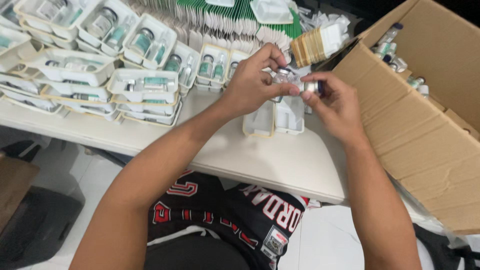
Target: The person repeatedly picks small glass vials from a cardboard box and places them into white plastic trays on a table. The person also handles and separates stacks of empty trays. The task continues with the person rummaging through the box to retrieve more vials.
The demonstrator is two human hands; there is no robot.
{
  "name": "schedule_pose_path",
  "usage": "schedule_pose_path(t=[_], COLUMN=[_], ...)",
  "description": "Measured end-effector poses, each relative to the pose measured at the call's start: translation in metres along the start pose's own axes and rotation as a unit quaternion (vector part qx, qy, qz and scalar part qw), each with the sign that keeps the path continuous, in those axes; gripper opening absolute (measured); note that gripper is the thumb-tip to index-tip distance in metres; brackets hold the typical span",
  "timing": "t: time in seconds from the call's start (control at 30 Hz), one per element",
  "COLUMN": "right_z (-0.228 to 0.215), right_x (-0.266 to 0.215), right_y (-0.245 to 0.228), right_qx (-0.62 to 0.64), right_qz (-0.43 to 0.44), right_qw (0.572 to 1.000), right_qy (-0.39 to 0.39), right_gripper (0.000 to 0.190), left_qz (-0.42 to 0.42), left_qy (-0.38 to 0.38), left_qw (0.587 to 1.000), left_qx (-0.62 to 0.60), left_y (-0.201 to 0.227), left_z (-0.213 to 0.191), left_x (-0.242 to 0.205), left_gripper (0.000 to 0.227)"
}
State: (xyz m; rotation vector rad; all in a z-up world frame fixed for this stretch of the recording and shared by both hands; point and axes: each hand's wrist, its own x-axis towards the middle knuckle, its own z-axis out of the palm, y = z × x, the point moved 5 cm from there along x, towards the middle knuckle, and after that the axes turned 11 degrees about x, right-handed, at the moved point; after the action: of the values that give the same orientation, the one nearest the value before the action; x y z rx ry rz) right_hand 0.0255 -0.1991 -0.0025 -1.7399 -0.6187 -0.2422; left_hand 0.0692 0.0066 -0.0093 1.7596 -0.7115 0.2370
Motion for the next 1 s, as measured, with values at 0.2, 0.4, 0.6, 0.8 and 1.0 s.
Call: schedule_pose_path(t=[0.2,0.4,0.6,0.8,1.0], right_z=[0.009,0.005,0.002,0.003,-0.001], right_x=[0.001,0.001,0.002,0.003,0.0], right_y=[0.014,0.014,0.013,0.018,0.018], right_qx=[0.092,0.009,-0.033,0.018,0.095], right_qz=[0.042,0.051,0.047,0.055,0.028], right_qw=[0.995,0.999,0.998,0.997,0.994], right_qy=[-0.026,-0.018,-0.039,-0.052,-0.048], right_gripper=[0.031,0.026,0.03,0.042,0.043], left_qz=[0.069,0.036,-0.007,0.138,0.106], left_qy=[-0.007,-0.058,-0.062,0.001,-0.035], left_qw=[0.998,0.995,0.994,0.988,0.99], left_qx=[-0.003,0.075,0.094,0.071,0.082], left_y=[0.008,0.001,-0.012,-0.003,0.002], left_z=[-0.001,-0.008,0.001,0.005,0.012], left_x=[-0.008,-0.007,-0.006,-0.009,-0.015], left_gripper=[0.047,0.034,0.019,0.017,0.031])
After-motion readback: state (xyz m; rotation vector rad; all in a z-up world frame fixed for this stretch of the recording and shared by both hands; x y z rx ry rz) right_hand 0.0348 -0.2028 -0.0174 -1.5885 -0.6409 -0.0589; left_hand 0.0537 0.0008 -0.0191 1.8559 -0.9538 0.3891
